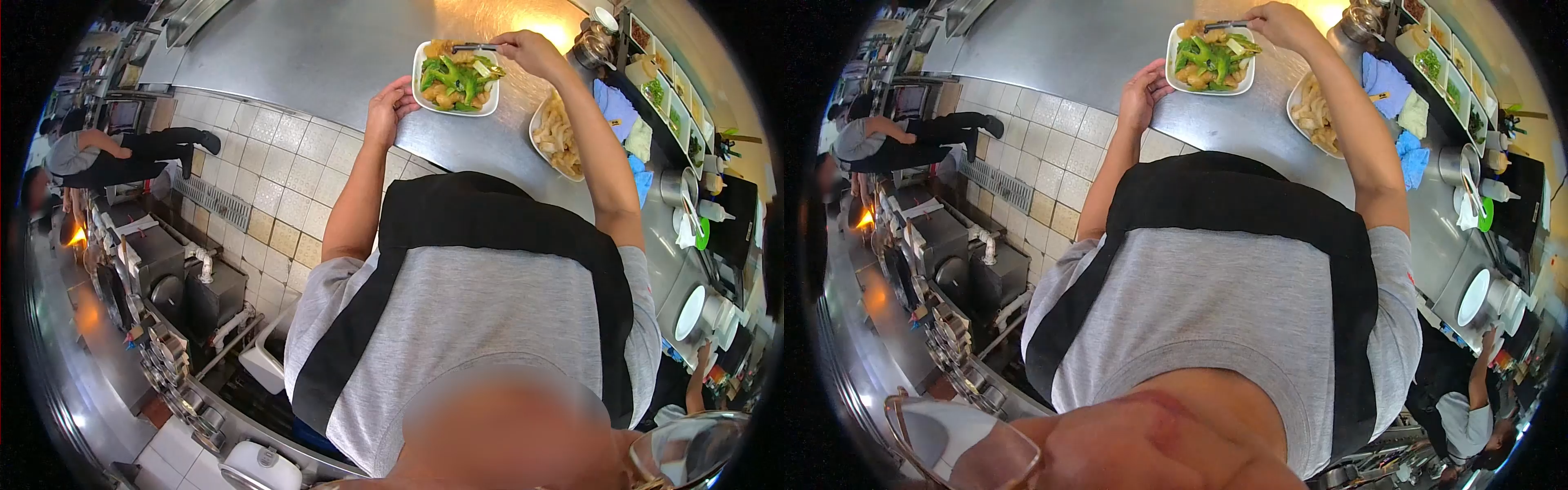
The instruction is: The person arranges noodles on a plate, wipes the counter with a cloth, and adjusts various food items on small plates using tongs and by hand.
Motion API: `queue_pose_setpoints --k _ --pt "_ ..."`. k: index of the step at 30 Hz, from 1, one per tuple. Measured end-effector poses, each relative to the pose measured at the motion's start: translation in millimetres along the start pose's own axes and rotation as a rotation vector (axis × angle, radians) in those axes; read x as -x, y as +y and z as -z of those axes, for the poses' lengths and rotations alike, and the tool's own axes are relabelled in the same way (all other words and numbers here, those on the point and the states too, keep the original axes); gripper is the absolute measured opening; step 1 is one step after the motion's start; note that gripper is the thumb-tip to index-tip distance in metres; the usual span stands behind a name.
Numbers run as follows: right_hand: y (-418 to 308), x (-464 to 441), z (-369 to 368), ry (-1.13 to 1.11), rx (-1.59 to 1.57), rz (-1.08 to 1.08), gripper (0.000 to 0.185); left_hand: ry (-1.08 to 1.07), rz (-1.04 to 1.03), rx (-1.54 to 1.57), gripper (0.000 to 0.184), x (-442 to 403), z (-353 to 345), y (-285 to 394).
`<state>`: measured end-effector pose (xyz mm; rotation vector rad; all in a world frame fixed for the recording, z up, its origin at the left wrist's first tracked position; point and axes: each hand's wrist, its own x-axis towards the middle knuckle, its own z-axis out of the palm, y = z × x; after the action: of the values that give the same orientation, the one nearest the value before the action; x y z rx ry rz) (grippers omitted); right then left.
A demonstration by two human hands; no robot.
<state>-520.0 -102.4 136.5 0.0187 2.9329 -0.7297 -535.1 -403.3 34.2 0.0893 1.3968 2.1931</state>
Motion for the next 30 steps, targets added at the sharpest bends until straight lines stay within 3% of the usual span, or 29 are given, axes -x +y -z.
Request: queue_pose_setpoints --k 4,8,9,14,22,30 --pt "-12 20 23 0.156 -0.025 0.034 0.028 -0.011 0.009 -0.001 0.035 -3 1 -2" --pt "-44 61 36 0.048 0.005 0.017 0.028 -0.01 0.0 -0.017 0.036 0 -2 2" --pt "-40 67 28 0.067 -0.014 0.107 0.026 -0.003 -0.002 -0.015 0.036 0 -1 1" --pt "-28 66 -16 0.105 0.167 0.015 0.024 -0.002 0.001 -0.02 0.036 1 -3 2" --pt "-42 71 -19 0.23 0.353 -0.036 0.026 -0.004 0.003 -0.025 0.037 3 -4 4" --pt "-46 89 -18 0.268 0.392 0.072 0.025 -0.008 0.007 -0.014 0.037 1 -2 2"
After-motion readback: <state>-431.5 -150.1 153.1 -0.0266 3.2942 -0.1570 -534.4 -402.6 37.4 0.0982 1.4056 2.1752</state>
